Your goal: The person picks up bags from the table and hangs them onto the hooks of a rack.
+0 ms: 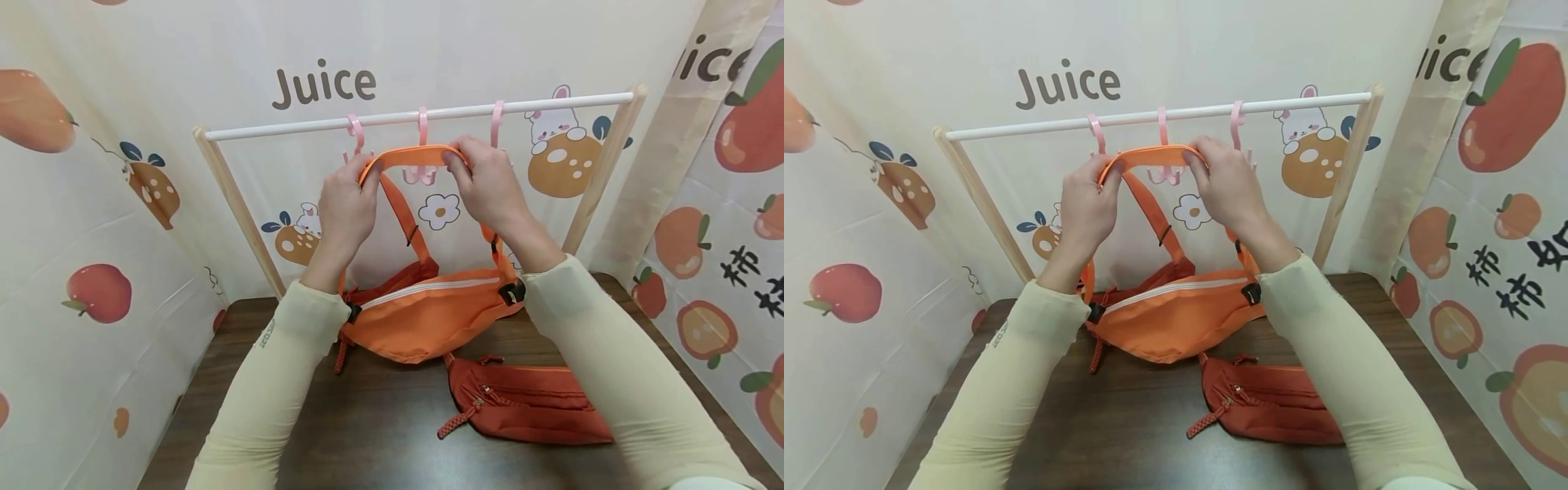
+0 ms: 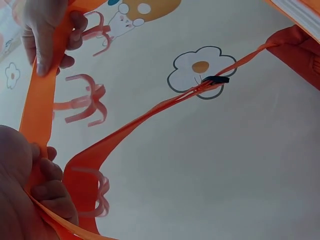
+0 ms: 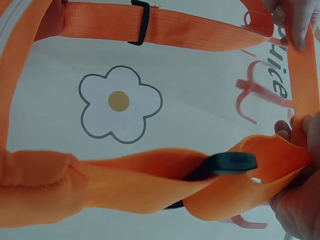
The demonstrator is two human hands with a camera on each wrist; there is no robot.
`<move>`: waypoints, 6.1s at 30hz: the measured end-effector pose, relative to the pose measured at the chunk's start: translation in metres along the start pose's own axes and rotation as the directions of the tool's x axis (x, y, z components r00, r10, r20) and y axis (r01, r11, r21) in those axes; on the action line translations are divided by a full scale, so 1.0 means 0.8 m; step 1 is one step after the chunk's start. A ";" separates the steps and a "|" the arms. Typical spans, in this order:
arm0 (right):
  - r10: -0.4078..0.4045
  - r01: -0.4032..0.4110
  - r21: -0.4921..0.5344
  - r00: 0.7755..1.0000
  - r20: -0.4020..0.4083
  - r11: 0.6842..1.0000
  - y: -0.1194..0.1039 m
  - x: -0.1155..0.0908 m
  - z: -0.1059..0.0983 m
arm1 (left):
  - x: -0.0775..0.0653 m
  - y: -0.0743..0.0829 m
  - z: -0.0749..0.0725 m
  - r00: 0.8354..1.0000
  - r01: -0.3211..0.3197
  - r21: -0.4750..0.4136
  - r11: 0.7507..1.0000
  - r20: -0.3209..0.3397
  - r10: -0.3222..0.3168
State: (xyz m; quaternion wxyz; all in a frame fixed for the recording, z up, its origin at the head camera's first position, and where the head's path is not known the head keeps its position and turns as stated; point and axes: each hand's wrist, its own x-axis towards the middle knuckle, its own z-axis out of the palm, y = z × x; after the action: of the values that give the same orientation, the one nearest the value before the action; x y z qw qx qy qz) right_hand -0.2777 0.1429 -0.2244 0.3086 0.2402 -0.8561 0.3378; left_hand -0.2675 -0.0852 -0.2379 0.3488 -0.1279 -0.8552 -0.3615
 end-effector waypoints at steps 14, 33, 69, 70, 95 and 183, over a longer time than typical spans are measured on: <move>0.047 -0.046 -0.039 0.999 0.024 0.998 0.007 -0.001 0.010 | 0.000 0.001 0.011 0.995 0.085 0.085 0.993 0.048 -0.089; 0.078 -0.076 -0.020 0.988 0.132 0.997 0.024 -0.002 0.038 | -0.013 -0.023 0.018 0.988 0.123 0.105 0.987 0.076 -0.131; 0.129 -0.132 0.011 0.979 0.156 0.991 0.048 -0.061 0.064 | -0.107 -0.094 0.048 0.935 0.245 0.012 0.970 0.263 -0.239; 0.129 -0.132 0.008 0.980 0.155 0.991 0.049 -0.063 0.064 | -0.109 -0.095 0.048 0.933 0.249 0.005 0.969 0.267 -0.241; 0.093 -0.090 -0.042 0.993 0.077 0.995 0.070 -0.143 0.067 | -0.154 -0.108 0.042 0.964 0.187 -0.051 0.981 0.204 -0.173; 0.214 0.114 -0.438 0.746 0.630 0.892 0.219 -0.275 0.027 | -0.311 -0.117 0.051 0.885 -0.231 0.211 0.950 0.451 0.115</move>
State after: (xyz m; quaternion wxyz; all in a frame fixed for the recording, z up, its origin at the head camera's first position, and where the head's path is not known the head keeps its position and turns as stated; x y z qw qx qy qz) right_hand -0.2416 0.2870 -0.4642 0.0216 0.2426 -0.9694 0.0315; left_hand -0.1524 -0.1139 -0.4791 0.1946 -0.2348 -0.9359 -0.1762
